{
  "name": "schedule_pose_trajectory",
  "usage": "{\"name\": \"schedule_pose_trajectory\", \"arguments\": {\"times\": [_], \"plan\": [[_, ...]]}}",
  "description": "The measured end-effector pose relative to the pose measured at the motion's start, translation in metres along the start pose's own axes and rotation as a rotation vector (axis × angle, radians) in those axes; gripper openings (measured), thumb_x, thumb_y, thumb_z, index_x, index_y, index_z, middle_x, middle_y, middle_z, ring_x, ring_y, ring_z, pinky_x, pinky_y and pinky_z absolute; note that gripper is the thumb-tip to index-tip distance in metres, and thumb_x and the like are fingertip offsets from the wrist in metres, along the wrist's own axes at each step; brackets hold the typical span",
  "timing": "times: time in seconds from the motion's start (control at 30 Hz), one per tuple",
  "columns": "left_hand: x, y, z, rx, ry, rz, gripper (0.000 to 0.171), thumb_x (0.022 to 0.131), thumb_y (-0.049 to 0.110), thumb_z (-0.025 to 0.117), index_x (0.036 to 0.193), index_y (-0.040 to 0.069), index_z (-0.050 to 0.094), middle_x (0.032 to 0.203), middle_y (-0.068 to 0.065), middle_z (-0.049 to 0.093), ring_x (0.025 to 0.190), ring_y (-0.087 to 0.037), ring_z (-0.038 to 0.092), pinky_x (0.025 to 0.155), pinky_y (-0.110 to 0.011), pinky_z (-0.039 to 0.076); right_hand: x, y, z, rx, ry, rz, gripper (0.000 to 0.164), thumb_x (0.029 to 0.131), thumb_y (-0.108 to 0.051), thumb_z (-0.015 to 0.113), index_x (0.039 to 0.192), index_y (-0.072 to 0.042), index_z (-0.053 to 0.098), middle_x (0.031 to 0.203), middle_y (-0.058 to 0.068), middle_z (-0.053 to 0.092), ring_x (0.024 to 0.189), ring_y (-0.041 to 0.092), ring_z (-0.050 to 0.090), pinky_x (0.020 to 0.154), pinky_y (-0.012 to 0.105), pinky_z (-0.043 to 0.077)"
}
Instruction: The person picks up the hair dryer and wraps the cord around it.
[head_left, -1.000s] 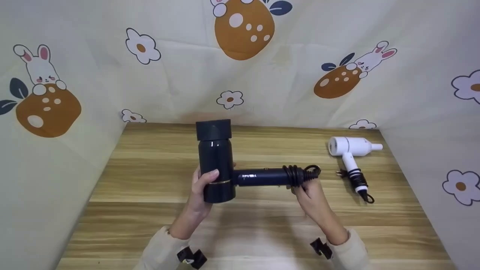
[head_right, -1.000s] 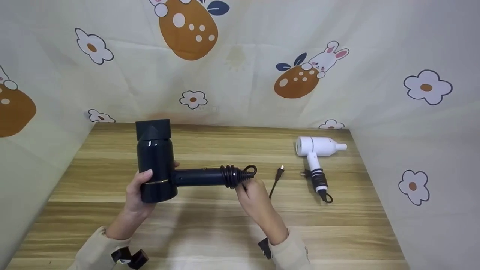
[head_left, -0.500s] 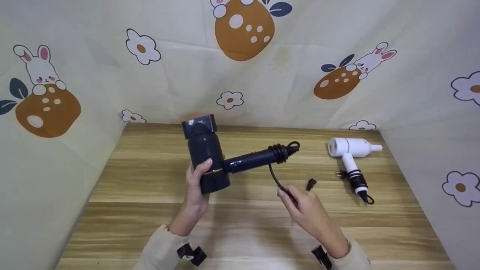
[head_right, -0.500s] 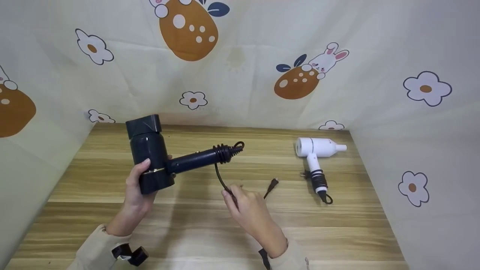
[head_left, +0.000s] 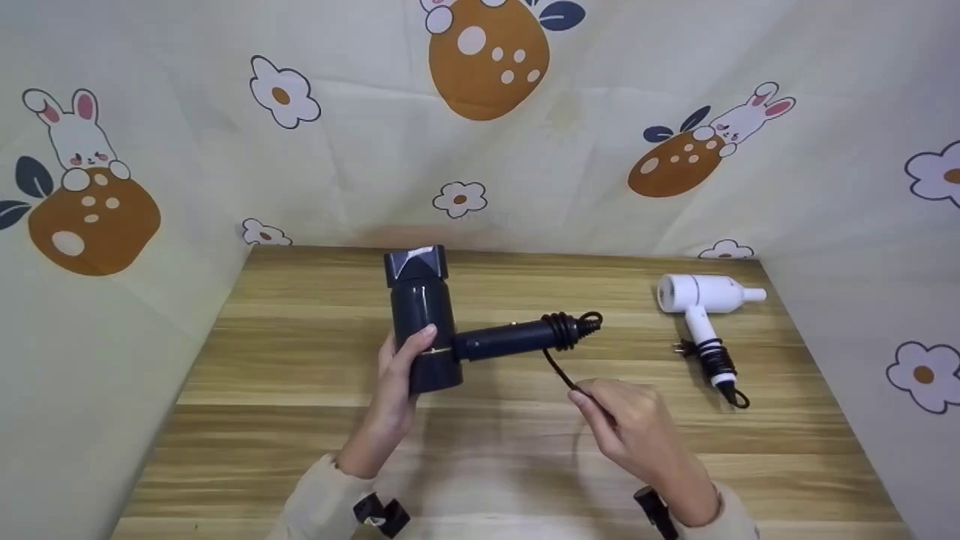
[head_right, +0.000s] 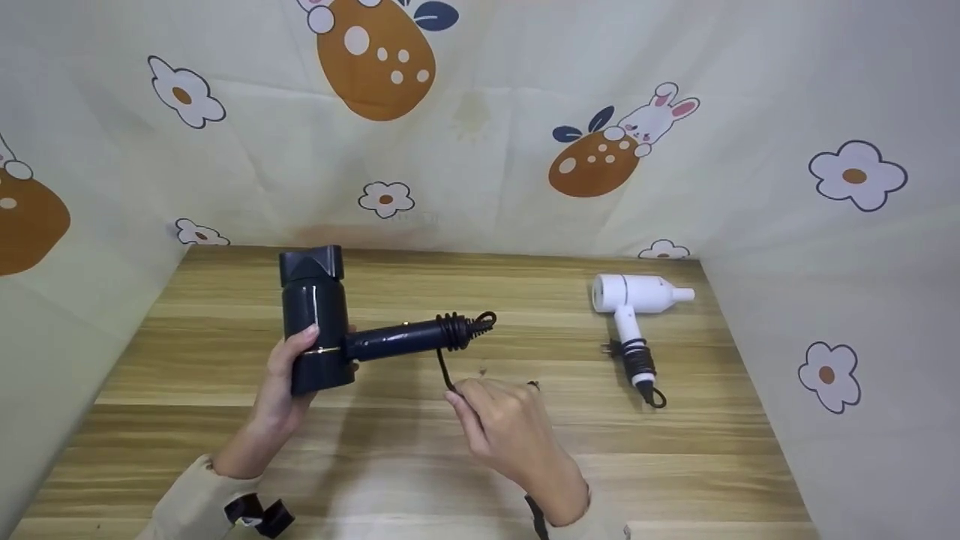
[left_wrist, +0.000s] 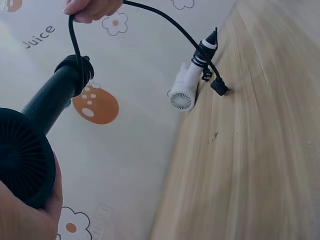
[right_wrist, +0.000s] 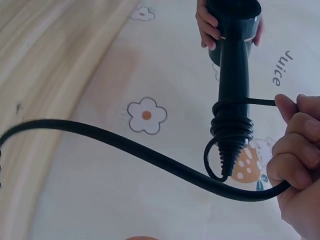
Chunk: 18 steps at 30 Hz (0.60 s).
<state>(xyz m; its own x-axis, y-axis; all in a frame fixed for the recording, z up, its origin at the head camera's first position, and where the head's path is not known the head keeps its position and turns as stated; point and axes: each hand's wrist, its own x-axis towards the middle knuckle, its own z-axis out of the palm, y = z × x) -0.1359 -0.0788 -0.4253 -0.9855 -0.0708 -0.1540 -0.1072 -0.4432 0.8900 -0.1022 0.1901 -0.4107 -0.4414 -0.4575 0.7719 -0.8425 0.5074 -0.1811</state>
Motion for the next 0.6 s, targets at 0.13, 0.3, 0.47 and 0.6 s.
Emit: {"name": "schedule_pose_trajectory", "arguments": {"times": [0.13,0.3,0.47,0.6], "plan": [[-0.007,0.004,0.006,0.038,-0.010,0.042,0.039,0.083,0.019,0.057,0.119,0.005,0.050,0.093,-0.004,0.062,0.083,-0.017,0.062,0.076,-0.031,0.051,0.006,-0.007,-0.008,0.007,0.036,-0.048,0.025,0.095,-0.018,0.050,0.079,-0.006,0.064,0.062,-0.007,0.053,0.051,0.001,0.046,0.049,0.012,0.042],[-0.015,0.008,0.012,0.083,-0.039,0.087,0.038,0.082,0.018,0.058,0.117,0.005,0.050,0.094,-0.004,0.061,0.083,-0.017,0.061,0.077,-0.032,0.051,0.016,-0.011,-0.017,0.013,0.125,-0.095,0.029,0.094,-0.020,0.054,0.073,-0.003,0.064,0.059,-0.004,0.055,0.046,0.003,0.044,0.046,0.010,0.039],[-0.019,0.007,0.013,0.173,-0.082,0.154,0.046,0.080,0.016,0.061,0.122,0.004,0.047,0.103,-0.008,0.058,0.091,-0.021,0.058,0.084,-0.035,0.048,0.021,-0.006,-0.022,-0.036,0.171,-0.079,0.030,0.090,-0.026,0.060,0.070,-0.004,0.064,0.057,-0.002,0.057,0.044,0.005,0.043,0.044,0.010,0.037],[-0.020,0.005,0.013,0.253,-0.125,0.188,0.053,0.079,0.015,0.065,0.127,0.004,0.044,0.110,-0.012,0.056,0.096,-0.022,0.057,0.087,-0.036,0.046,0.020,0.001,-0.025,-0.095,0.167,-0.039,0.031,0.088,-0.031,0.061,0.070,-0.006,0.065,0.057,-0.004,0.055,0.046,0.003,0.040,0.043,0.011,0.034]]}}
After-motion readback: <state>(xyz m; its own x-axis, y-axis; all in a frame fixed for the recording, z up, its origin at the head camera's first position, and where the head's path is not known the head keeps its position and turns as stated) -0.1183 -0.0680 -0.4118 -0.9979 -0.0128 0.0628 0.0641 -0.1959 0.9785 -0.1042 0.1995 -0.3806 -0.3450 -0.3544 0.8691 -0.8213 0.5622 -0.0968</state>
